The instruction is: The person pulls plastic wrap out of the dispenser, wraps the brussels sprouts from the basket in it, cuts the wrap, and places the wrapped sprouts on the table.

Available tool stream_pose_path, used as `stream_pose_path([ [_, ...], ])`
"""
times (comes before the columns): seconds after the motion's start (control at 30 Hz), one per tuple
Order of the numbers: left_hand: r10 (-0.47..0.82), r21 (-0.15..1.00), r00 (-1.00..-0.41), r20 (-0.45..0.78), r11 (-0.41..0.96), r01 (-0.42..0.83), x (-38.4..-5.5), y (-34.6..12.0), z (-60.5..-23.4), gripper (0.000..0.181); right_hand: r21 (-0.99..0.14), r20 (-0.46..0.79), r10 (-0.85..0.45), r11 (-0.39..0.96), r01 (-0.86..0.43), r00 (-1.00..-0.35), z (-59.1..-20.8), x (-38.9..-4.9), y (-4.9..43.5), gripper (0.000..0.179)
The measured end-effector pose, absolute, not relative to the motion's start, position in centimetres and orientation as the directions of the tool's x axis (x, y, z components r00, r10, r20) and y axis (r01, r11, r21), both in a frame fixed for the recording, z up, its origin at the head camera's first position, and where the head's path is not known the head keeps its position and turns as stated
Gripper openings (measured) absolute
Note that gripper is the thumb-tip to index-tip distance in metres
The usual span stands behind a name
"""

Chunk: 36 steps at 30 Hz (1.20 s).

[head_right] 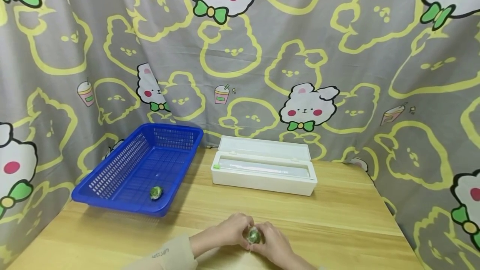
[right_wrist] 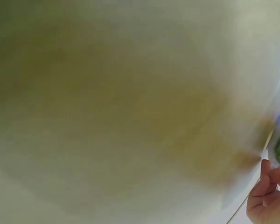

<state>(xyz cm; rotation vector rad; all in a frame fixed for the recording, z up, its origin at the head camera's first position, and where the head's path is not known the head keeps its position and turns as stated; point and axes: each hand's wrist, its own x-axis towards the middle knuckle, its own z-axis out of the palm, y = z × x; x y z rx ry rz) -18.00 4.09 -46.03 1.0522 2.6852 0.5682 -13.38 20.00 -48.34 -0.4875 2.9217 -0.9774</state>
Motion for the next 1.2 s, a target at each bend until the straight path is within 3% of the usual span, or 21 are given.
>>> stream_pose_path([
  [0.23,0.660,0.457,-0.747,-0.082,0.691,0.561,-18.5,4.1,-45.5,0.031,-0.592,0.093,-0.288,0.754,-0.285,-0.953,-48.2,-14.2,19.5,0.053],
  [0.47,0.664,0.475,-0.748,0.000,0.658,0.584,-19.0,4.0,-46.0,0.036,-0.510,0.139,-0.316,0.790,-0.341,-0.939,-48.2,-15.0,19.3,0.038],
  [0.63,0.666,0.460,-0.745,0.037,0.651,0.604,-19.1,4.2,-46.7,0.029,-0.479,0.154,-0.358,0.788,-0.386,-0.921,-48.4,-15.2,19.3,0.036],
  [0.87,0.624,0.467,-0.781,-0.021,0.697,0.544,-18.7,4.7,-47.0,0.029,-0.504,0.130,-0.431,0.747,-0.434,-0.893,-48.9,-15.3,19.6,0.035],
  [1.07,0.623,0.431,-0.782,-0.024,0.712,0.554,-18.9,5.0,-46.7,0.030,-0.563,0.128,-0.420,0.715,-0.415,-0.898,-48.9,-15.5,19.9,0.036],
  [1.2,0.621,0.485,-0.783,-0.043,0.698,0.527,-19.0,4.5,-46.5,0.034,-0.618,0.117,-0.417,0.679,-0.395,-0.901,-48.8,-15.5,20.1,0.042],
])
